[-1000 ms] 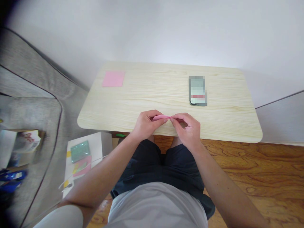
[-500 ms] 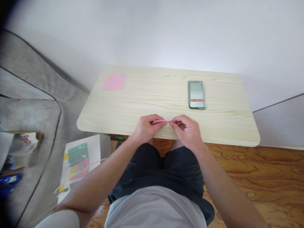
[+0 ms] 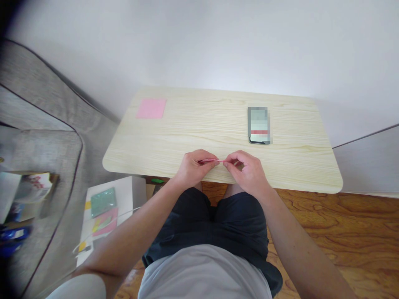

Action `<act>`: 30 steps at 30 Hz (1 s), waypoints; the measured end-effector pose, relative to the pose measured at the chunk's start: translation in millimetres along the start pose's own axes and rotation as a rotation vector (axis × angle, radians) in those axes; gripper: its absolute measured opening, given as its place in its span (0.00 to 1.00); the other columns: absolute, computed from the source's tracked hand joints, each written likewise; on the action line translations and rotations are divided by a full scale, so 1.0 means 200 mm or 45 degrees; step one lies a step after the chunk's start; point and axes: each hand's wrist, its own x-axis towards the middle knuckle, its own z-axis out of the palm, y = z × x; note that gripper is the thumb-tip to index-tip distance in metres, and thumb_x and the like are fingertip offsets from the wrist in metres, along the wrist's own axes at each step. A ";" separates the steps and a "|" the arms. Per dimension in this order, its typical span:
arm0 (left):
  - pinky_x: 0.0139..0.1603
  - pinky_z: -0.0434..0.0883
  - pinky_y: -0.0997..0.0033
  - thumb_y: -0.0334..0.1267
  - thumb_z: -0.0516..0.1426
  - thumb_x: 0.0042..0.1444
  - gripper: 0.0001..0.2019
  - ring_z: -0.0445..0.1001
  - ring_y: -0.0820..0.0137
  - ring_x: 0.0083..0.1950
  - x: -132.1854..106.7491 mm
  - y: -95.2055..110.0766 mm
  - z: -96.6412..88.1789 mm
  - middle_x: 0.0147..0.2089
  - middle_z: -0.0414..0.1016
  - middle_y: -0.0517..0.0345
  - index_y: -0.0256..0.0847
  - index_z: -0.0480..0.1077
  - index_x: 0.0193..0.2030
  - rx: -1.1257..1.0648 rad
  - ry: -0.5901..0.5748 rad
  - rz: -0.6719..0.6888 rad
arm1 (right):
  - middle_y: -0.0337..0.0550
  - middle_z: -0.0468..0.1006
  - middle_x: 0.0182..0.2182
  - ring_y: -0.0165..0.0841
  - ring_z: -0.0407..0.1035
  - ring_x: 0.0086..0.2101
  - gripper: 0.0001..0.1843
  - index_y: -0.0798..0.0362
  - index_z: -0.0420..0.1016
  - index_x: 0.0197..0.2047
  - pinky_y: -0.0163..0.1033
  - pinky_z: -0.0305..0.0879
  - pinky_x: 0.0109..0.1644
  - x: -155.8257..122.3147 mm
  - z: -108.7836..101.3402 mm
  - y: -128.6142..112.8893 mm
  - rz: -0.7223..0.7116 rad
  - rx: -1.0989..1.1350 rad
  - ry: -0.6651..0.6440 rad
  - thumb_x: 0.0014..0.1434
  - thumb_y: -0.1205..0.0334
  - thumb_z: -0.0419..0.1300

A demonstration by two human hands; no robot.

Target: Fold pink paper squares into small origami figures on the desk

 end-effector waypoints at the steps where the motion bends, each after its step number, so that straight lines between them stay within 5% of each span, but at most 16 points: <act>1: 0.44 0.75 0.69 0.39 0.64 0.62 0.05 0.81 0.68 0.42 0.00 0.00 0.00 0.39 0.85 0.57 0.44 0.83 0.39 -0.004 0.004 0.001 | 0.38 0.82 0.36 0.32 0.75 0.34 0.03 0.47 0.81 0.41 0.39 0.70 0.40 0.00 0.00 0.00 -0.008 -0.002 -0.001 0.63 0.61 0.66; 10: 0.47 0.75 0.67 0.40 0.64 0.62 0.06 0.81 0.66 0.44 -0.01 0.01 0.00 0.40 0.85 0.55 0.43 0.83 0.39 -0.014 0.023 -0.008 | 0.40 0.82 0.36 0.35 0.76 0.36 0.05 0.47 0.80 0.40 0.43 0.73 0.44 -0.03 0.04 -0.01 0.011 0.036 0.103 0.64 0.56 0.66; 15: 0.47 0.75 0.67 0.41 0.64 0.62 0.07 0.81 0.66 0.44 -0.01 0.01 -0.01 0.40 0.85 0.54 0.43 0.83 0.40 -0.038 0.016 -0.022 | 0.42 0.84 0.38 0.37 0.78 0.38 0.10 0.48 0.80 0.43 0.44 0.75 0.46 -0.05 0.06 0.01 0.118 0.303 0.155 0.61 0.54 0.70; 30: 0.47 0.75 0.68 0.40 0.64 0.61 0.06 0.81 0.67 0.44 -0.02 0.02 -0.02 0.41 0.84 0.55 0.43 0.83 0.40 -0.136 -0.026 -0.046 | 0.44 0.87 0.38 0.38 0.82 0.39 0.14 0.48 0.86 0.44 0.44 0.79 0.48 0.00 -0.04 0.07 0.304 0.502 -0.164 0.61 0.49 0.70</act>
